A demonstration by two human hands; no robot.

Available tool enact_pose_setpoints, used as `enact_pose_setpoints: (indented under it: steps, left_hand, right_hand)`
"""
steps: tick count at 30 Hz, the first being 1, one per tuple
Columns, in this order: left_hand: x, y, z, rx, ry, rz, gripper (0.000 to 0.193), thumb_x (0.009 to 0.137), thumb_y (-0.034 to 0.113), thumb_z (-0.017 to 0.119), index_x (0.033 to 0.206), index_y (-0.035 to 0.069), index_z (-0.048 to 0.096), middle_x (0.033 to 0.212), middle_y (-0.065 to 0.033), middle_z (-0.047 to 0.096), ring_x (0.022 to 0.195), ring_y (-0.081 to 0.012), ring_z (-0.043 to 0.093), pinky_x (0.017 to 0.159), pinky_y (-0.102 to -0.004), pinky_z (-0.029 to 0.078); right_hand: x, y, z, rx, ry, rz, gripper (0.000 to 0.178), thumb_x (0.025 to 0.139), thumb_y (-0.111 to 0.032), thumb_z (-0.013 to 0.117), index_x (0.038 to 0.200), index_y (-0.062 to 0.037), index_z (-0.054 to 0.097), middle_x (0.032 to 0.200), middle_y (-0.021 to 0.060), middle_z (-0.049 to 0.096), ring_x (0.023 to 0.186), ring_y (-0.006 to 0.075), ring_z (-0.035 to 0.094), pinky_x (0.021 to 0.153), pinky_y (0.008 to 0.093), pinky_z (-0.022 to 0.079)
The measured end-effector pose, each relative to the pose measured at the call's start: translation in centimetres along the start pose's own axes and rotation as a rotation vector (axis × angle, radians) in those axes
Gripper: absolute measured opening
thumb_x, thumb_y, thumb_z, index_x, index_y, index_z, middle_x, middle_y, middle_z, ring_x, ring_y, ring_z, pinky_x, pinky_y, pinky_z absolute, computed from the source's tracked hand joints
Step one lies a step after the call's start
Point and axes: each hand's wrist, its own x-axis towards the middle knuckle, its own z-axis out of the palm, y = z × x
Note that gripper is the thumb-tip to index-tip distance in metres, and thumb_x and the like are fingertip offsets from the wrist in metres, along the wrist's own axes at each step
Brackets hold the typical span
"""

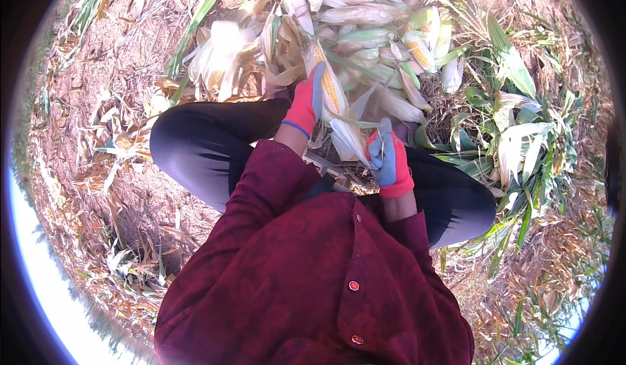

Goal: The person sits on the ground and shucks corn cobs by hand, removing the husks and silk. The person handles multiple corn cobs one at a time, peeling back the husks and discarding them on the ground.

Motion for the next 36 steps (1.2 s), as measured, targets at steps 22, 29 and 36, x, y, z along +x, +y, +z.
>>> enact_pose_setpoints:
  steps: [22, 29, 36]
  left_hand:
    - [-2.8, 0.3, 2.7, 0.503, -0.068, 0.480, 0.037, 0.095, 0.030, 0.046, 0.118, 0.002, 0.055, 0.106, -0.0224, 0.061, 0.097, -0.0394, 0.058, 0.082, -0.0427, 0.046]
    - [-4.0, 1.7, 3.9, 0.287, -0.106, 0.663, 0.060, 0.085, 0.030, 0.064, 0.133, 0.001, 0.043, 0.115, -0.0239, 0.059, 0.105, -0.0365, 0.059, 0.087, -0.0404, 0.046]
    - [-4.5, 2.6, 3.0, 0.292, -0.076, 0.779, 0.050, 0.088, 0.020, 0.058, 0.131, -0.001, 0.045, 0.112, -0.0238, 0.060, 0.102, -0.0371, 0.059, 0.087, -0.0396, 0.047]
  right_hand:
    - [6.5, 7.0, -2.6, -0.162, -0.122, -0.065, 0.066, 0.073, -0.007, 0.074, 0.130, -0.0023, 0.042, 0.116, 0.0086, 0.059, 0.101, 0.0166, 0.058, 0.086, 0.0309, 0.048]
    - [5.1, 6.0, -1.7, -0.316, -0.094, -0.094, 0.067, 0.074, -0.011, 0.075, 0.131, -0.0024, 0.041, 0.119, 0.0072, 0.056, 0.105, 0.0148, 0.055, 0.089, 0.0302, 0.046]
    - [4.5, 4.8, -0.6, -0.381, -0.198, -0.033, 0.062, 0.074, -0.012, 0.075, 0.127, -0.0023, 0.044, 0.115, 0.0062, 0.058, 0.100, 0.0139, 0.057, 0.086, 0.0302, 0.047]
